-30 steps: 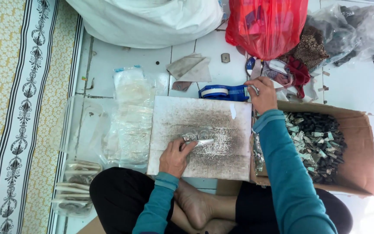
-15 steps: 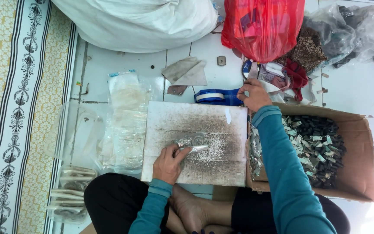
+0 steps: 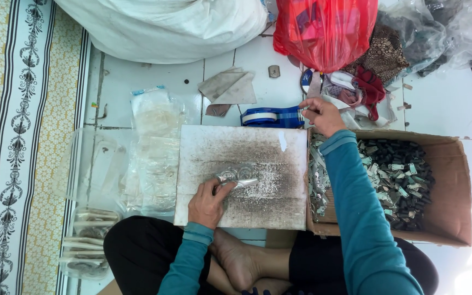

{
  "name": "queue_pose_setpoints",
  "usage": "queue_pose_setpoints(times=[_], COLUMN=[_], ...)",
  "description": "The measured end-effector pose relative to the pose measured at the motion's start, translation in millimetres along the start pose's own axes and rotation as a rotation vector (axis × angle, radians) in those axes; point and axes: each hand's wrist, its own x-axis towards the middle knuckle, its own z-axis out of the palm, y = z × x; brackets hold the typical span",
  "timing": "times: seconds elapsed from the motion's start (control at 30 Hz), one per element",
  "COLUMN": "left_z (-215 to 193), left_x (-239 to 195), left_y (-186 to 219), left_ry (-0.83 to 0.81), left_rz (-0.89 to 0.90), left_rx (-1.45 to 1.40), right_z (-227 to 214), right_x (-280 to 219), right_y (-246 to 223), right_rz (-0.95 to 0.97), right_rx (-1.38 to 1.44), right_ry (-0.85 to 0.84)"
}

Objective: The person sits on the floor and sorts small metal parts from a cardboard box onto a white board. They then place the sorted parts into a small plastic bag and seal it.

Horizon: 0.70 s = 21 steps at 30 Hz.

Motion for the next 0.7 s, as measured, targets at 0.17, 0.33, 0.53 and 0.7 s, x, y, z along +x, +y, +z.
queue_pose_setpoints(times=[0.17,0.33,0.53,0.7], left_z=[-1,-4,-3,-1], left_x=[-2,1,2,-1], left_y=[0,2,1,-1], left_ry=[-0.028,-0.041,-0.018,-0.008], left_rz=[-0.021,-0.033,-0.027,0.005], left_rx=[-0.005,-0.013,-0.028,-0.002], right_z=[-5,-2,10,25], right_x=[2,4,35,60], right_y=[7,-3,32,69], right_rz=[0.028,0.127,0.208,0.261], right_rx=[0.074,0.033,-0.382,-0.640], right_ry=[0.040,0.085,0.133,0.197])
